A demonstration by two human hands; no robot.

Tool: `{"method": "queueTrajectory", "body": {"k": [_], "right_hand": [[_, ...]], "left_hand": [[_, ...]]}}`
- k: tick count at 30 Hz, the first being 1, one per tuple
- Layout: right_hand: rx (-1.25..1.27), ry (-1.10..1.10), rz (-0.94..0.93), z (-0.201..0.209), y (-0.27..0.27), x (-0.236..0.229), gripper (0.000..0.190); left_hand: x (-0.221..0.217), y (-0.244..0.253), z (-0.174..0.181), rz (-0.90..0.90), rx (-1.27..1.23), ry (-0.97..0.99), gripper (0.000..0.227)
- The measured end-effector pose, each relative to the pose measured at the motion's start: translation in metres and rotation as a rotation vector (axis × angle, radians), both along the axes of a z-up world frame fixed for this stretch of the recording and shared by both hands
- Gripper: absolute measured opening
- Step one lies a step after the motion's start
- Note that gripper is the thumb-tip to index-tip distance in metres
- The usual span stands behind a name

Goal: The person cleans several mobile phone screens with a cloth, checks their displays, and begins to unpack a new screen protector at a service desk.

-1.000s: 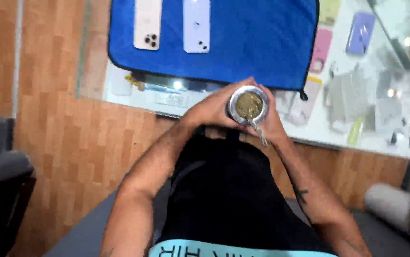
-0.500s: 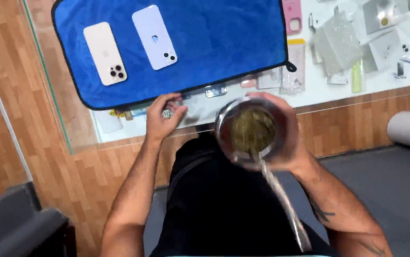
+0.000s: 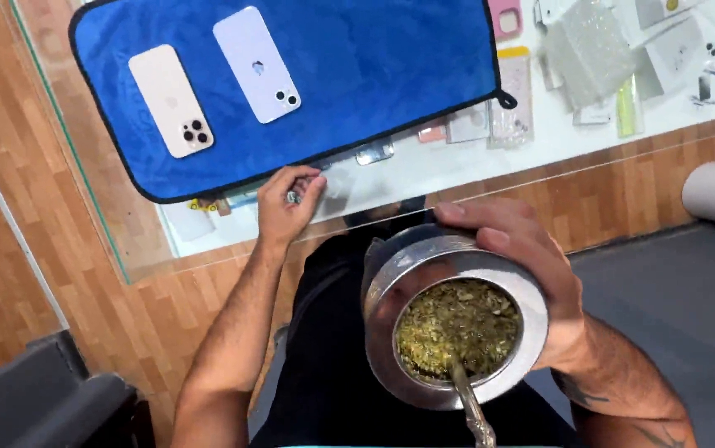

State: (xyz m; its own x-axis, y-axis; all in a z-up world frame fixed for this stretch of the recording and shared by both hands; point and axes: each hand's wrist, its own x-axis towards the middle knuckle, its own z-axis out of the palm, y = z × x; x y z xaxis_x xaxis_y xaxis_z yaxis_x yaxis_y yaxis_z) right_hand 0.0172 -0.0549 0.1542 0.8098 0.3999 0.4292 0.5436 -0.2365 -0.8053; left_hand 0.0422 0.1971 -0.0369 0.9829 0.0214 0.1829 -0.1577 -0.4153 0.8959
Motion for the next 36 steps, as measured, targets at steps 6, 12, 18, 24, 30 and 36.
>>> {"method": "queueTrajectory", "body": {"k": [6,12,18,24,30,36], "right_hand": [[-0.02,-0.044,0.006,0.001,-0.008,0.002,0.043],[-0.013,-0.034,0.02,0.0,-0.024,0.01,0.04],[0.089,0.13,0.057,-0.011,-0.054,0.026,0.073],[-0.006,-0.067,-0.216,-0.041,-0.083,0.073,0.074],[-0.082,-0.153,-0.218,-0.094,-0.139,0.142,0.09],[0.019,-0.009,-0.187,-0.161,-0.194,0.195,0.087]], "left_hand": [[0.001,-0.002,0.001,0.025,0.011,0.005,0.008],[0.001,-0.008,0.003,0.103,0.04,0.035,0.006],[0.012,-0.034,0.012,0.124,0.072,-0.039,0.008],[0.051,-0.089,0.015,-0.033,0.153,-0.284,0.021],[0.093,-0.138,-0.014,-0.272,0.813,-0.145,0.084],[0.096,-0.166,-0.006,-0.433,0.952,-0.061,0.094]]}}
